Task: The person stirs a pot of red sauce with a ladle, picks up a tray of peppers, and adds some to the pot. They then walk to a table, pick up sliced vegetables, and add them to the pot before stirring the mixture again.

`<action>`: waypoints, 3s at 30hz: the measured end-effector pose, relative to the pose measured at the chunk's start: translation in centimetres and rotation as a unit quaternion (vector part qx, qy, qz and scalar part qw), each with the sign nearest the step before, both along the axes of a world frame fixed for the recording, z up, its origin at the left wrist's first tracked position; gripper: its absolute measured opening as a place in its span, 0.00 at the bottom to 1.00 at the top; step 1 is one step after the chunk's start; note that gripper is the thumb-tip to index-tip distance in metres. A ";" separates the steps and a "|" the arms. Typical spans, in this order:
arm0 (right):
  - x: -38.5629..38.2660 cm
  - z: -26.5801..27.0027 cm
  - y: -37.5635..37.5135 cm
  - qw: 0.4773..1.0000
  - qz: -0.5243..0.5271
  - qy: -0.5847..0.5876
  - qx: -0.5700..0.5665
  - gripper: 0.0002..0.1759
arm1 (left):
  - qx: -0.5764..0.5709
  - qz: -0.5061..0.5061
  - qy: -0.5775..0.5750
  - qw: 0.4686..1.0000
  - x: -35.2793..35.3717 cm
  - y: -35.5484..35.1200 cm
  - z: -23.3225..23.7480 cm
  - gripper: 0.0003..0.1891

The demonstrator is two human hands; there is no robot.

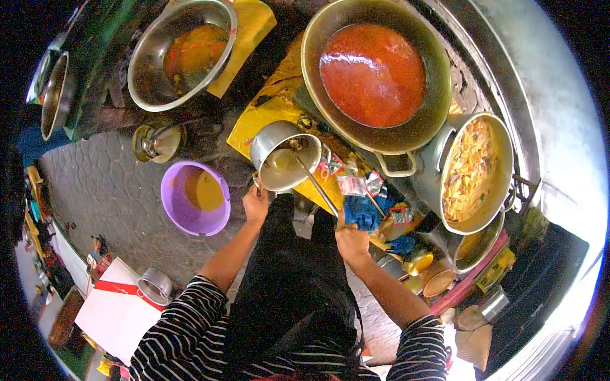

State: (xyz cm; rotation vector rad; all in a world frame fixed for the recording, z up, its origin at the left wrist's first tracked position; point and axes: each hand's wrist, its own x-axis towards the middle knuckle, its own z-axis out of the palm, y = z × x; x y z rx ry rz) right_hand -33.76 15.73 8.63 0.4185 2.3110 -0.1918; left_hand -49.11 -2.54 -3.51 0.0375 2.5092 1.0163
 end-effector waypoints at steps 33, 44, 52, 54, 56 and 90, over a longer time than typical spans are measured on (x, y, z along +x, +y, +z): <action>-5.5 5.8 0.7 0.980 -0.155 0.041 -0.114 0.24 | 0.032 0.112 -0.332 0.936 -8.9 -4.6 -5.0 0.13; -6.0 11.0 2.2 0.833 -0.445 -0.011 -0.327 0.20 | 0.145 0.227 -0.319 0.909 -7.3 -6.6 -6.1 0.12; -4.9 23.3 6.5 0.786 -0.484 0.006 -0.385 0.13 | 0.301 -0.020 -0.272 0.914 -3.3 -21.1 -20.8 0.10; -4.5 25.7 7.6 0.764 -0.506 0.028 -0.399 0.13 | 0.500 0.145 -0.634 0.572 -4.6 -21.7 -15.5 0.10; -4.6 27.3 8.7 0.762 -0.532 0.035 -0.367 0.13 | 0.045 0.162 -0.227 0.959 -2.1 -17.0 -6.2 0.06; -10.2 4.6 12.8 0.881 -0.406 0.193 0.146 0.25 | 0.117 0.229 -0.343 0.904 -2.5 -17.0 2.7 0.07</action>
